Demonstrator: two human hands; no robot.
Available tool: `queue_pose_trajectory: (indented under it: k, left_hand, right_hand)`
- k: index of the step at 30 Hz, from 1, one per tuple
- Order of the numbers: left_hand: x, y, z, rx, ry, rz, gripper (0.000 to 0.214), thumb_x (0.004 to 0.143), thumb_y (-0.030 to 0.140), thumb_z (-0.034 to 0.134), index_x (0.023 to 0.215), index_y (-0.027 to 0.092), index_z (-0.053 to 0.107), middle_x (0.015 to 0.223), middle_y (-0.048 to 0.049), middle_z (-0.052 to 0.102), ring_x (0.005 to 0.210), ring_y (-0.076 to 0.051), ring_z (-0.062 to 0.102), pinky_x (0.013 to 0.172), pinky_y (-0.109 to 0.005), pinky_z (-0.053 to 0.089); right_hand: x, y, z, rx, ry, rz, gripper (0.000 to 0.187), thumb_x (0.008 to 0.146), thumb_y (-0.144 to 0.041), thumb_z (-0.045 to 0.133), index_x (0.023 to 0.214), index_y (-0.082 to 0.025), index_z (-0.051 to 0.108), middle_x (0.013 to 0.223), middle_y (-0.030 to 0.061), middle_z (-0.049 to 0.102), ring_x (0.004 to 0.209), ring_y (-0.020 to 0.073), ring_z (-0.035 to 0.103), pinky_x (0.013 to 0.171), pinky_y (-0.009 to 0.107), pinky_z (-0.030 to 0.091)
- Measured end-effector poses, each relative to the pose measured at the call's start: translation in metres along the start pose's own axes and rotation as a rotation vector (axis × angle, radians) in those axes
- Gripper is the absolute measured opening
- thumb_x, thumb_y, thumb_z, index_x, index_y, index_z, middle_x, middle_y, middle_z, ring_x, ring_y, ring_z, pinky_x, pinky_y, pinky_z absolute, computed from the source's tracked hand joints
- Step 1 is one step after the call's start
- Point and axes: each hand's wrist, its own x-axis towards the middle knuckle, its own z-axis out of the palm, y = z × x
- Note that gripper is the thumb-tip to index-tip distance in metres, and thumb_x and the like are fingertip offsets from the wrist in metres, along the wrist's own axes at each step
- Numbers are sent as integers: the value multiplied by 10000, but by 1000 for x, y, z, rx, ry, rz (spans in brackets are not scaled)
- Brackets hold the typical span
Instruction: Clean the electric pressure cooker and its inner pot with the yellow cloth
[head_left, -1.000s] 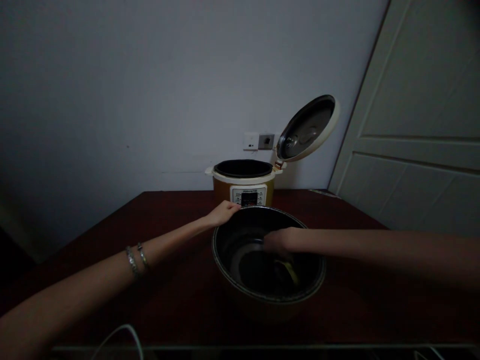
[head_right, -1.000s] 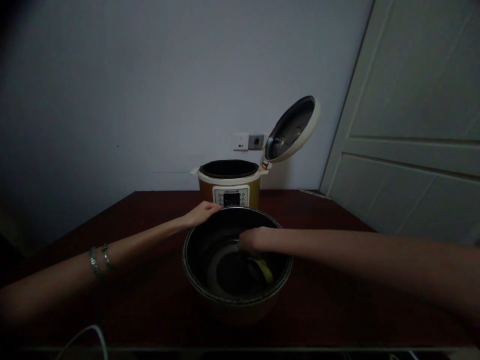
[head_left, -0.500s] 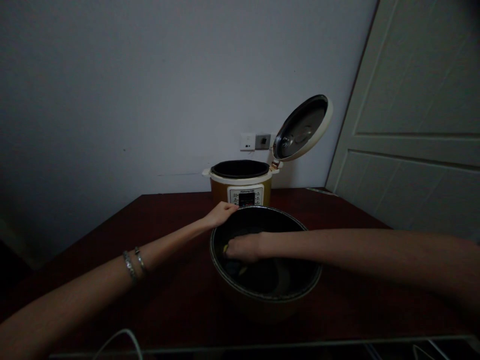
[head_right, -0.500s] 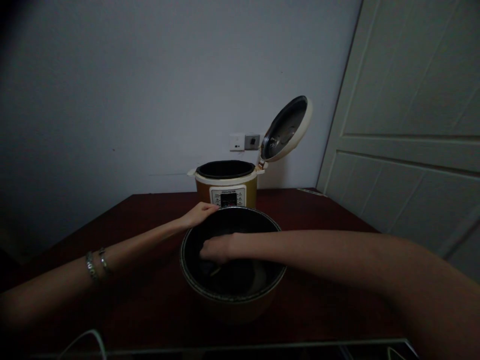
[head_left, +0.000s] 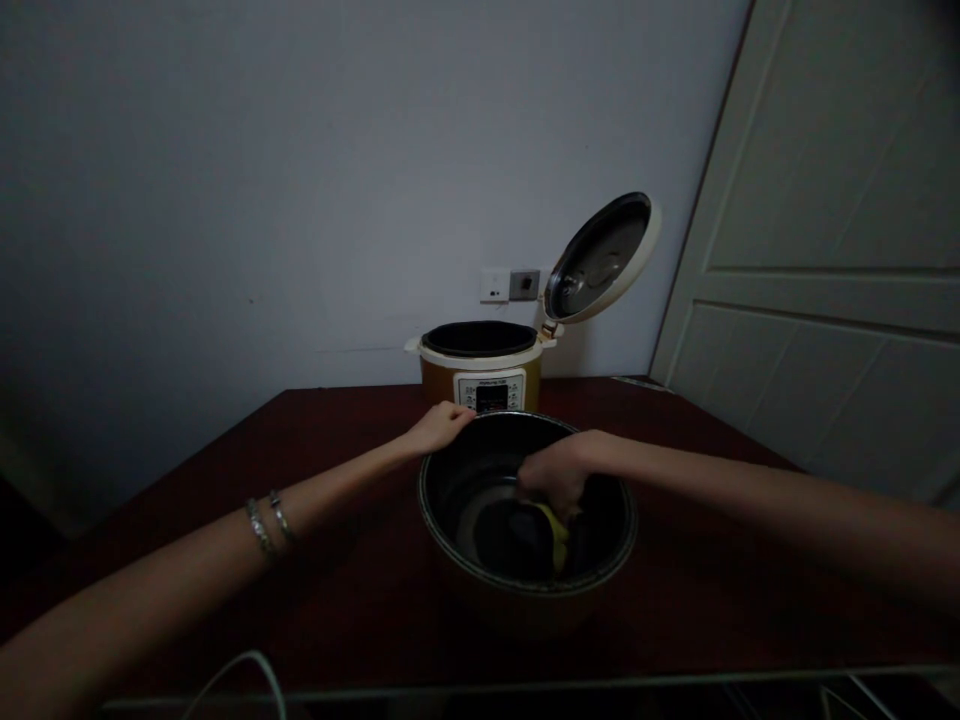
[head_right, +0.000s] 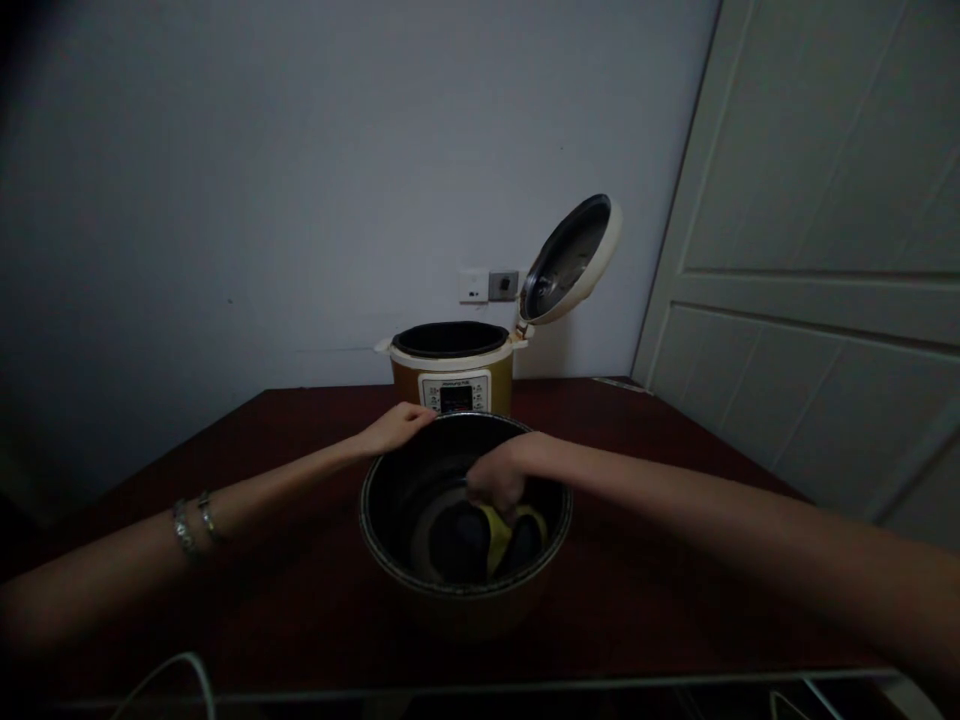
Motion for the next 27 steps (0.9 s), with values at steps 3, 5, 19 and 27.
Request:
queue_pose_trajectory:
  k: [3, 5, 19, 27]
  left_hand:
    - [-1, 12, -7, 269, -3, -2, 379, 870, 388, 360, 726, 159, 626, 723, -52, 615, 687, -175, 549, 623, -269, 379]
    - [-2, 26, -14, 443, -26, -60, 345, 855, 390, 397, 781, 164, 646, 787, -92, 642, 710, -199, 572, 633, -291, 394]
    - [-49, 103, -46, 181, -299, 285, 425, 773, 534, 531, 813, 134, 669, 645, 2, 562, 561, -101, 424, 514, -226, 299]
    - [-46, 98, -35, 103, -348, 374, 207, 733, 215, 583, 907, 148, 672, 808, -7, 651, 706, -128, 544, 631, -232, 393]
  right_hand:
    - [-33, 4, -13, 11, 290, -181, 584, 639, -55, 582, 1211, -174, 561, 988, 53, 640, 841, 176, 585, 666, 248, 430]
    - [-50, 5, -17, 38, 419, -226, 572, 675, -82, 577, 1236, -191, 542, 1056, 55, 617, 905, 167, 570, 736, 245, 420]
    - [-69, -3, -6, -132, 963, 113, 360, 796, -483, 541, 914, -149, 602, 871, 91, 610, 747, 200, 570, 589, 271, 360]
    - [-87, 13, -15, 159, 785, -247, 386, 760, -517, 601, 856, -144, 604, 953, 57, 543, 847, 163, 516, 747, 281, 402]
